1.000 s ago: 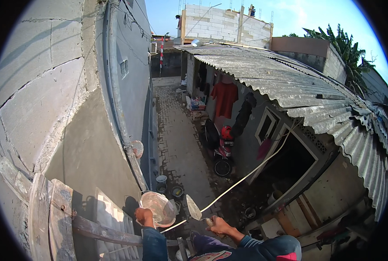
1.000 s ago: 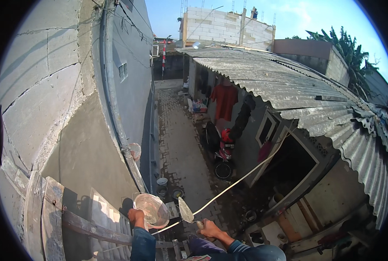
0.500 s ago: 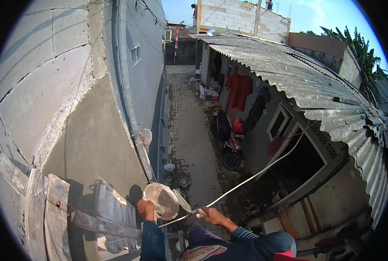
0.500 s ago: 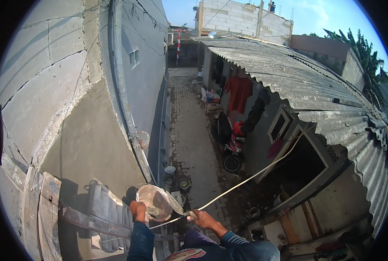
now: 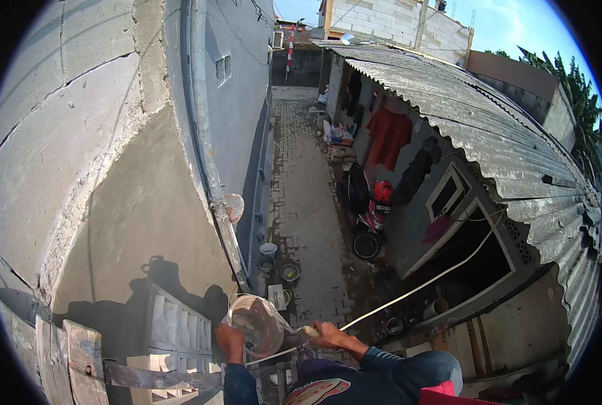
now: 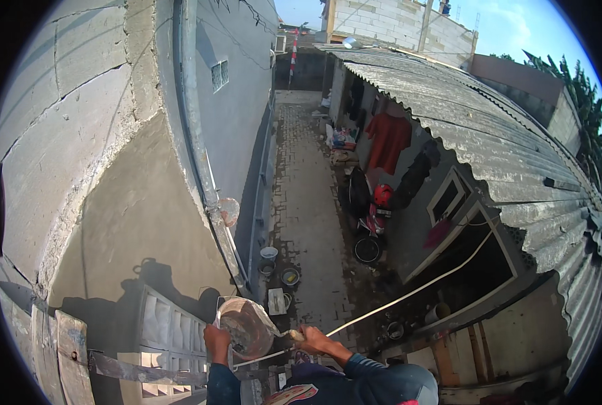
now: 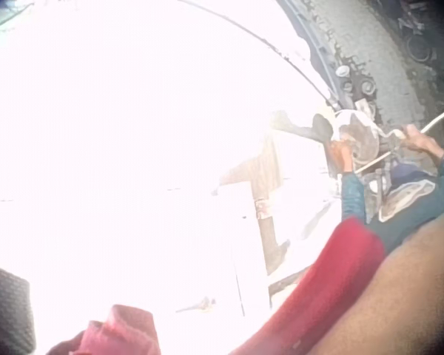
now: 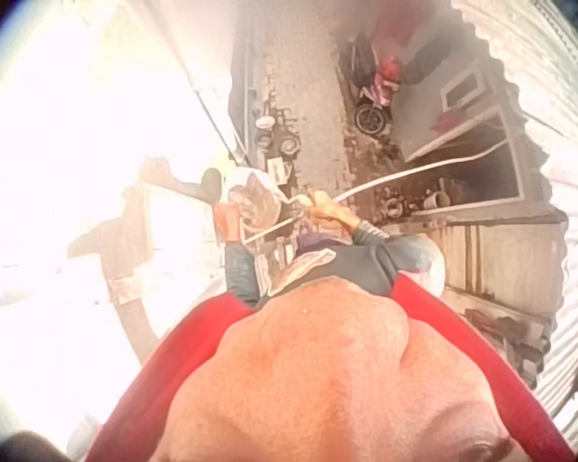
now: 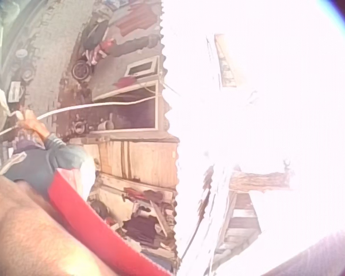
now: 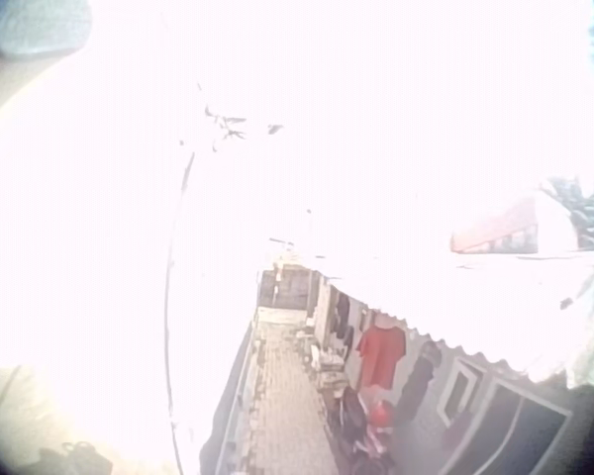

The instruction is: The person applies plaster to a wall using a trowel and a bucket, smoothing the mixture over the surface and along the edges of a window frame.

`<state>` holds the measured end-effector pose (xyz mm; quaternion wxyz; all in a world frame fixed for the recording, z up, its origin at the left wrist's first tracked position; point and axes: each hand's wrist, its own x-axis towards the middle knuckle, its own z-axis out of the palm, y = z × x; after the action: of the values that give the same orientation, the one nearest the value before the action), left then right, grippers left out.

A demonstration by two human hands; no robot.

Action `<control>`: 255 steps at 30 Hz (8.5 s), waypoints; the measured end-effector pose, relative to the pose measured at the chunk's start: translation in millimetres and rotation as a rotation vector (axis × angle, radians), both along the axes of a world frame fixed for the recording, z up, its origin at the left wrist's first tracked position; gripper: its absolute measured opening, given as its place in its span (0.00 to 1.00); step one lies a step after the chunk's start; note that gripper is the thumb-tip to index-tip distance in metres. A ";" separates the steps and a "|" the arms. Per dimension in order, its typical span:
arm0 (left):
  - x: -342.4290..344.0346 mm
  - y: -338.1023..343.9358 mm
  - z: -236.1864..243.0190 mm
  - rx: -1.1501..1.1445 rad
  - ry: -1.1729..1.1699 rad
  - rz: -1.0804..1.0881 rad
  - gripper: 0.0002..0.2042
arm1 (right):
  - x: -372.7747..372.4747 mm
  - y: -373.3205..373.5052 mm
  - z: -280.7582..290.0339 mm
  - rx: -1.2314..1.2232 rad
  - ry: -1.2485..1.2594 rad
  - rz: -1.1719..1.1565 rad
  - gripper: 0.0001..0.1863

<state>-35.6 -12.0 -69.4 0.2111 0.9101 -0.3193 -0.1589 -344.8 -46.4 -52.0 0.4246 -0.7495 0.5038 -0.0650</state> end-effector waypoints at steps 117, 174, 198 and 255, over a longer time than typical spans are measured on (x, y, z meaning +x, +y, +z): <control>-1.1 -28.7 113.3 -0.803 1.039 -0.622 0.13 | 37.7 -5.2 89.1 0.094 -0.223 0.407 0.16; -16.2 20.7 27.4 0.020 0.026 0.002 0.20 | 254.6 -113.5 206.0 0.929 -1.245 0.395 0.14; -20.6 16.7 35.9 0.084 0.025 -0.056 0.19 | 415.5 -236.4 209.2 -0.437 -0.683 -0.019 0.20; -23.2 17.2 35.7 0.017 0.075 0.045 0.16 | 375.0 -177.2 177.7 0.227 -0.987 0.171 0.12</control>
<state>-58.8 5.2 -33.7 0.2188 0.9122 -0.2893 -0.1907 30.2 -223.6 125.7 0.6943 -0.6172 0.1843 -0.3209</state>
